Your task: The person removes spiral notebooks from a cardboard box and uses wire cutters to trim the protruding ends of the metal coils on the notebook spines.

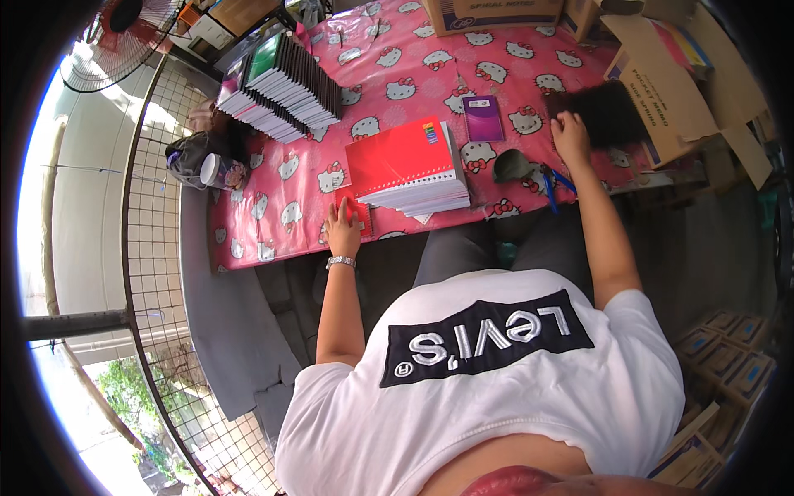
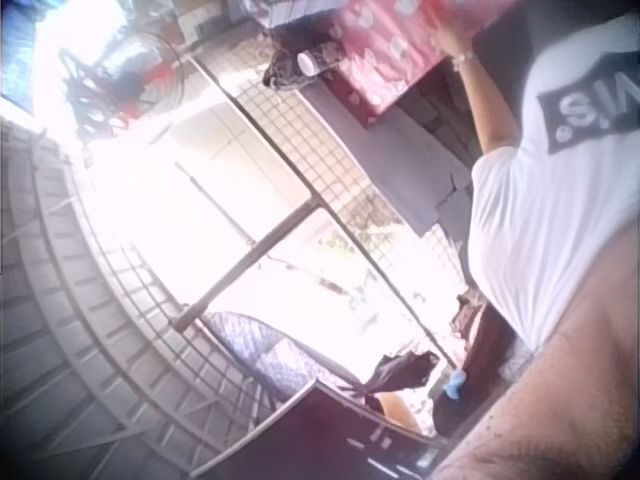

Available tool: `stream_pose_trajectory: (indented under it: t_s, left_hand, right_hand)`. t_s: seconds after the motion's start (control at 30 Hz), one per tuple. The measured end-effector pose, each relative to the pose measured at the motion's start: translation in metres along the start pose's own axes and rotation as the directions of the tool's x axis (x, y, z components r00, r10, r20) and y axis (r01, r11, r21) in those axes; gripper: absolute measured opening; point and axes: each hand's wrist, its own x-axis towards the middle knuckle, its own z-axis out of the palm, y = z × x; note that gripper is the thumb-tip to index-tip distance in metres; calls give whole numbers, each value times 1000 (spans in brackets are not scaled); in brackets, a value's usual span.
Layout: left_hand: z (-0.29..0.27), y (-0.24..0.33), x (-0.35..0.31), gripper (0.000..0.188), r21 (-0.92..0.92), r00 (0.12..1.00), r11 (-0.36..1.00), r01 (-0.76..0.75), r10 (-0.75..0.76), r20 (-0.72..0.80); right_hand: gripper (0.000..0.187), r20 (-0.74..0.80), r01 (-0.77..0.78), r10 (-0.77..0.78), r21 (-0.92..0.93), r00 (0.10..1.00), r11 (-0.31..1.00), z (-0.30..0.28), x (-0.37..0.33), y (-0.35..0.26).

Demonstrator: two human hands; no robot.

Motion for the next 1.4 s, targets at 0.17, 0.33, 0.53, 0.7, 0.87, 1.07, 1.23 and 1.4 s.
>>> stream_pose_trajectory:
  t_s: [0.17, 0.33, 0.53, 0.7, 0.87, 1.07, 1.23, 1.4]
  left_hand:
    - [-21, -2, 2, 55, 43, 998, 999, 4, -7, 62]
    - [-56, -17, 26, 39, -329, 938, 933, -146, 25, -347]
    - [-224, 212, -28, 41, 3, 493, 525, -851, 802, -336]
    - [-227, 233, -24, 28, -28, 440, 441, -897, 898, 19]
    - [-234, 242, -12, 21, -124, 381, 386, -914, 923, 60]
    - [-228, 243, -21, 31, 42, 372, 371, -928, 927, 36]
    - [-217, 237, -32, 38, 138, 344, 340, -930, 939, 1]
    - [-212, 232, -45, 37, 174, 298, 297, -939, 954, -18]
  right_hand:
    - [33, 19, -40, 47, -253, 999, 967, 29, 13, -27]
    - [28, 161, -99, 132, -195, 978, 976, 23, 40, -19]
    - [35, -197, -1, -8, -47, 980, 999, -8, 41, -5]
    - [35, -290, 347, -278, 221, 916, 912, -59, 37, -59]
    - [47, -82, 339, -350, 525, 933, 781, -106, -15, -118]
    - [42, 187, 25, -388, 877, 903, 480, -121, -50, -166]
    - [39, 164, 35, -374, 881, 913, 472, -124, -52, -181]
    - [31, 101, 118, -374, 846, 922, 521, -130, -55, -189]
